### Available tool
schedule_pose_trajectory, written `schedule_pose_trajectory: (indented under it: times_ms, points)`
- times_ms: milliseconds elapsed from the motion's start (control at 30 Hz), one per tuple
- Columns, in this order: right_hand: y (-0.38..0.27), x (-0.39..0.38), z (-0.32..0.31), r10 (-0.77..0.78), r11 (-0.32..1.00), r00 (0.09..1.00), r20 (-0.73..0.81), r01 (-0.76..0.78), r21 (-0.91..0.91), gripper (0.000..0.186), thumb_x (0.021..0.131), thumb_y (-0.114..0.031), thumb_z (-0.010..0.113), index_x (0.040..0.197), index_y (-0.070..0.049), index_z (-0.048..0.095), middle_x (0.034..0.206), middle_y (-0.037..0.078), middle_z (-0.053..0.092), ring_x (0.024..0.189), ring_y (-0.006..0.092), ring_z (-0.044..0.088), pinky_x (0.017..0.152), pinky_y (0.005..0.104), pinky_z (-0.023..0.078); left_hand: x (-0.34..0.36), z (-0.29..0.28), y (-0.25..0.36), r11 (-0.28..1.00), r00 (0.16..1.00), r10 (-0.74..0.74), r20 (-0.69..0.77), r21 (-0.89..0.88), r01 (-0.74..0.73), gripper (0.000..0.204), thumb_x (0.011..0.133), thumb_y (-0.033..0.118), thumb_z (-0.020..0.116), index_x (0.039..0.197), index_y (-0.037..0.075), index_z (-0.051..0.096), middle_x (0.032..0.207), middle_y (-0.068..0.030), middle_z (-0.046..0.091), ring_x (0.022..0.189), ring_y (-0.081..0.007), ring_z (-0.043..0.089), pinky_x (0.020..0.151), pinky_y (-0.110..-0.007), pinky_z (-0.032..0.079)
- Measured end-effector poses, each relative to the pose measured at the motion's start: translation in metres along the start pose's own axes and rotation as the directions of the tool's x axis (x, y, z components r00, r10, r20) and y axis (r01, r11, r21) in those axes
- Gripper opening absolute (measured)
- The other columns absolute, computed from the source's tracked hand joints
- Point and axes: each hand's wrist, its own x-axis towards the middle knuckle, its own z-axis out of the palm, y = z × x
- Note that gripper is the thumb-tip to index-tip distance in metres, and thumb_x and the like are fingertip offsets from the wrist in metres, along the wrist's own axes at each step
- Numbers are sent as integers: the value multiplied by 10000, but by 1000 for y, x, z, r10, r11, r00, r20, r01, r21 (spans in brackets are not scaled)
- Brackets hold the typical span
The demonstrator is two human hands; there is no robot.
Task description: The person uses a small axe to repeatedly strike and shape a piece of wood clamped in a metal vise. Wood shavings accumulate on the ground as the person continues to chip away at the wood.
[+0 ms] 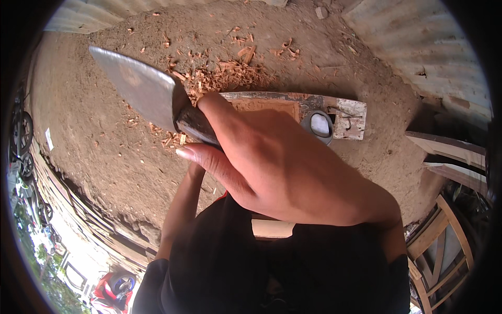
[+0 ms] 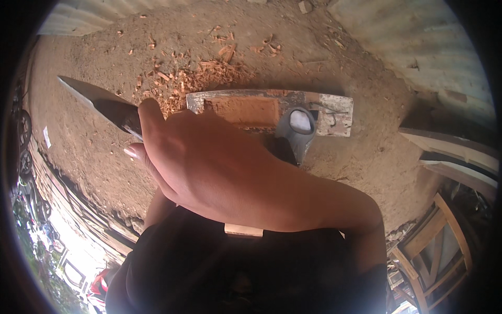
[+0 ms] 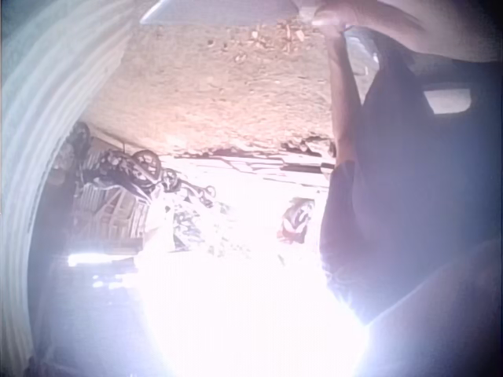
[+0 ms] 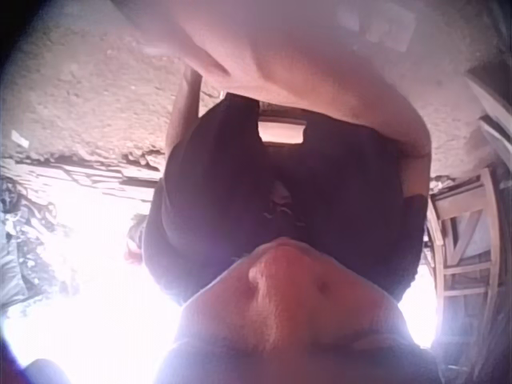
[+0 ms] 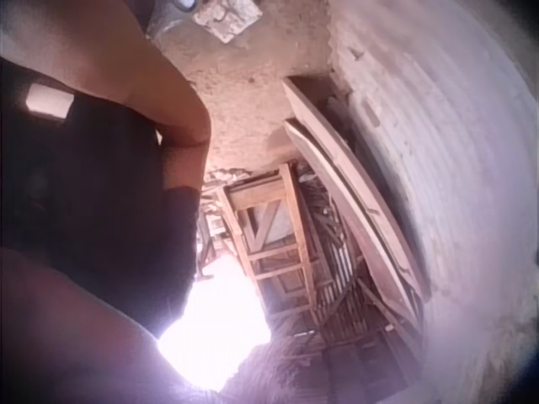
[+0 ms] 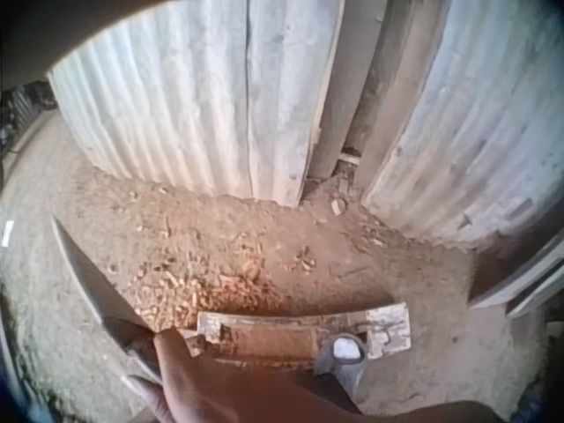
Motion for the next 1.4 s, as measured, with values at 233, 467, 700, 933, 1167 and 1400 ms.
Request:
schedule_pose_trajectory:
  times_ms: [233, 467, 700, 933, 1167, 1400]
  points:
    - [32, -27, 41, 232, 952, 894, 384, -127, -279, 427, 1045, -226, 552, 1274, 125, 470, 595, 172, 603, 487, 328, 629, 461, 439, 507, -10, 13, -46, 985, 998, -50, 33, -166, 55, 160, 986, 197, 623, 967, 44, 665, 890, -48, 664, 788, -202, 633, 699, -396, 511]
    - [44, -46, 17, 380, 924, 920, 99, -374, -80, 326, 1038, -263, 587, 1103, 50, 525, 693, 215, 632, 640, 428, 647, 574, 489, 486, -36, 26, -51, 717, 759, 643, 108, 263, -645, 208, 787, -69, 700, 718, 20, 525, 659, -86, 528, 584, -263, 531, 573, -370, 434]
    - [50, -49, -24, 537, 843, 842, 51, -538, -2, 403, 1047, -317, 584, 1190, 59, 549, 799, 258, 645, 751, 424, 659, 677, 468, 485, 4, 8, 7, 977, 961, 97, -258, -161, -142, 282, 989, 92, 642, 766, 58, 473, 733, -25, 467, 706, -104, 419, 670, -271, 398]
    - [57, -53, -23, 557, 830, 825, 98, -556, -38, 421, 1046, -326, 582, 1209, 60, 546, 803, 257, 643, 738, 419, 656, 664, 459, 481, 16, -8, -10, 992, 988, 106, -110, 82, -98, 271, 1051, 265, 544, 951, 18, 593, 823, -24, 499, 766, -149, 469, 729, -303, 420]
    - [61, -62, -16, 452, 890, 888, 90, -455, 18, 372, 1041, -257, 580, 1134, 99, 526, 722, 252, 660, 666, 416, 675, 593, 485, 495, 12, -11, -27, 941, 999, 38, -6, 336, -34, 261, 1051, 181, 502, 1259, 50, 590, 1071, -96, 592, 971, -217, 565, 893, -346, 464]
    - [50, -56, -28, 499, 863, 863, 76, -503, 48, 416, 1040, -330, 599, 1181, 58, 551, 738, 237, 614, 641, 379, 615, 615, 435, 455, 14, -8, -61, 848, 985, 138, 106, 501, -172, 379, 1056, 100, 427, 1411, 136, 558, 1401, -135, 559, 1236, -322, 555, 1102, -412, 388]
